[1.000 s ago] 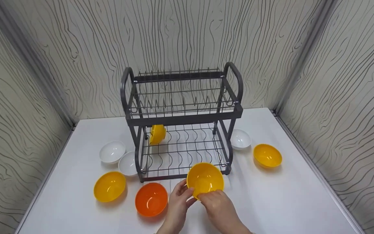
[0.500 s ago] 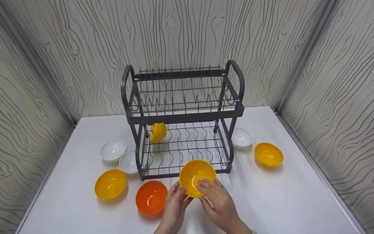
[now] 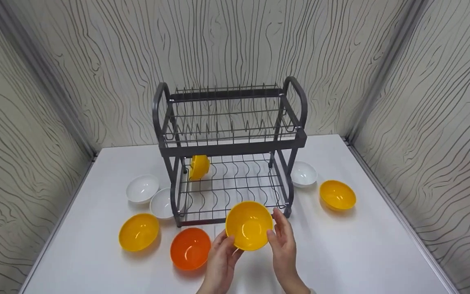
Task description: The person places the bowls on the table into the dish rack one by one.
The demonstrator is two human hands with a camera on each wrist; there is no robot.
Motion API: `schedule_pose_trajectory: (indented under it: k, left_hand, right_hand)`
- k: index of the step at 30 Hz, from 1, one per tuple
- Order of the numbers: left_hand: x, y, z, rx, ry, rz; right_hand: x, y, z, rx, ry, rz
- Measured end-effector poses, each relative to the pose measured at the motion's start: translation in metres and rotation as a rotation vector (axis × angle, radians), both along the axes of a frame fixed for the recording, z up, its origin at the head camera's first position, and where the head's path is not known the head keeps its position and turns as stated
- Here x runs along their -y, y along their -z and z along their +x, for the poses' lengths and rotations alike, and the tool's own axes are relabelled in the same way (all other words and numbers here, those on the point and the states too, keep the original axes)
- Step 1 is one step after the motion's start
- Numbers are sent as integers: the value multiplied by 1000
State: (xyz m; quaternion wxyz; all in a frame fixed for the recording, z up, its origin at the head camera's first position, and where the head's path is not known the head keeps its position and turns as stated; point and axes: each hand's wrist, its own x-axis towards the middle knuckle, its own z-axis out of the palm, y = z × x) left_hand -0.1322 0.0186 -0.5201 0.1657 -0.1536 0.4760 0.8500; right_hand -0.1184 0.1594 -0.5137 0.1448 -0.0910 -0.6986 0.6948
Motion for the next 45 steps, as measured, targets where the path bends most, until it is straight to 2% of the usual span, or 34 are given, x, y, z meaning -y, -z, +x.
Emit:
schedule_pose_trajectory:
  k: [2, 5, 9, 14, 17, 24, 28, 33, 36, 41, 45]
  left_hand:
    - [0, 0, 0, 7, -1, 20]
    - [-1, 1, 0, 21, -4, 35]
    - [-1, 1, -2, 26, -5, 36]
    - [-2, 2, -1, 5, -1, 49]
    - [-2, 4, 0, -7, 9, 58]
    - [5, 6, 0, -61, 72, 47]
    - [13, 4, -4, -100, 119, 35]
    - [23, 4, -7, -138, 157, 23]
    - [27, 5, -9, -145, 172, 13]
    - [30, 6, -12, -145, 187, -15]
    - [31, 5, -15, -179, 192, -77]
  right_hand:
    - [-1, 1, -2, 57, -27, -46]
    - [-3, 5, -3, 142, -45, -57]
    - [-5, 8, -3, 202, -76, -99]
    - [-10, 6, -2, 221, -122, -276]
    - [-12, 5, -1, 237, -131, -346]
    - [-14, 4, 1, 264, -156, -393]
    - [-13, 3, -1, 258, -209, -423]
    - [-9, 2, -3, 242, -276, -516]
    - [-7, 2, -5, 251, -266, -575]
    - [-5, 1, -7, 251, -231, -606]
    - [-4, 0, -9, 242, -220, -629]
